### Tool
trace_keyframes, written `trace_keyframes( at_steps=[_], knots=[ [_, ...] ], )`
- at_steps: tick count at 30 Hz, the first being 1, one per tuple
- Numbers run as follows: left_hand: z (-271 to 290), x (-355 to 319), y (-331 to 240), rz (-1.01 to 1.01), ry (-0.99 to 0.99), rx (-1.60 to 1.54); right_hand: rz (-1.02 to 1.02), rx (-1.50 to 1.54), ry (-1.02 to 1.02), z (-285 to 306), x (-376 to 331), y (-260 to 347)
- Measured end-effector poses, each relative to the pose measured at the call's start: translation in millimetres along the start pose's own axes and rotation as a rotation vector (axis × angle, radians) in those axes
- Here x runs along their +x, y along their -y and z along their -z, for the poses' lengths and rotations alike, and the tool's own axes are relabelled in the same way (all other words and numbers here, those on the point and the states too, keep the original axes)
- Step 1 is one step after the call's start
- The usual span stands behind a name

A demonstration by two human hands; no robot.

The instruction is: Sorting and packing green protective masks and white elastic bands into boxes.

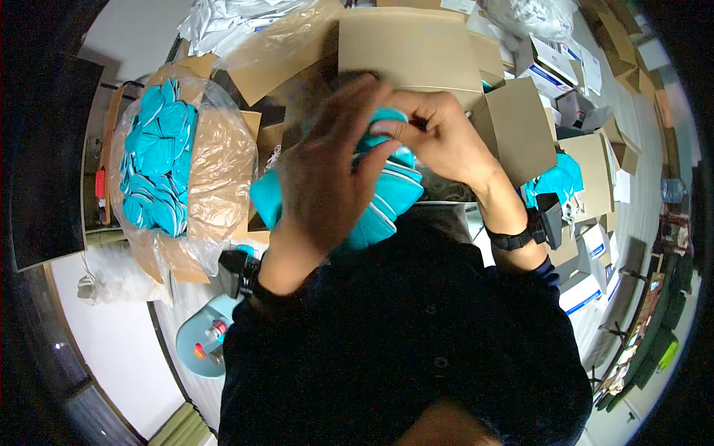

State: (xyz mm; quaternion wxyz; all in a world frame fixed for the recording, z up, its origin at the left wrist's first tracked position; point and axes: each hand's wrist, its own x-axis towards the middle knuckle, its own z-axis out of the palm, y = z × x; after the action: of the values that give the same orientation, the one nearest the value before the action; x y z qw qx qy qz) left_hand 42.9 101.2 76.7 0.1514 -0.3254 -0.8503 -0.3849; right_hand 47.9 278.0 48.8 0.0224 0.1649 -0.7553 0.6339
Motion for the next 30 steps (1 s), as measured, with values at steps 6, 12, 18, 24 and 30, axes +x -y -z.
trace_keyframes(
  at_steps=[6,12,18,24,30],
  knots=[
    [-2,-2,26,0.049,0.105,-0.002,-0.101,0.161,0.041,10,-18,-10],
    [2,0,24,0.217,0.041,-0.162,-0.076,-0.181,0.040,9,-25,1],
    [31,-2,12,0.113,-0.061,-0.161,0.372,-0.292,-0.300,-17,-47,17],
    [37,-18,9,0.246,-0.136,-0.156,0.431,-0.357,-0.314,-27,-56,22],
    [114,-42,109,0.537,-0.805,0.011,0.138,-0.339,-0.529,-18,-90,21]
  ],
)
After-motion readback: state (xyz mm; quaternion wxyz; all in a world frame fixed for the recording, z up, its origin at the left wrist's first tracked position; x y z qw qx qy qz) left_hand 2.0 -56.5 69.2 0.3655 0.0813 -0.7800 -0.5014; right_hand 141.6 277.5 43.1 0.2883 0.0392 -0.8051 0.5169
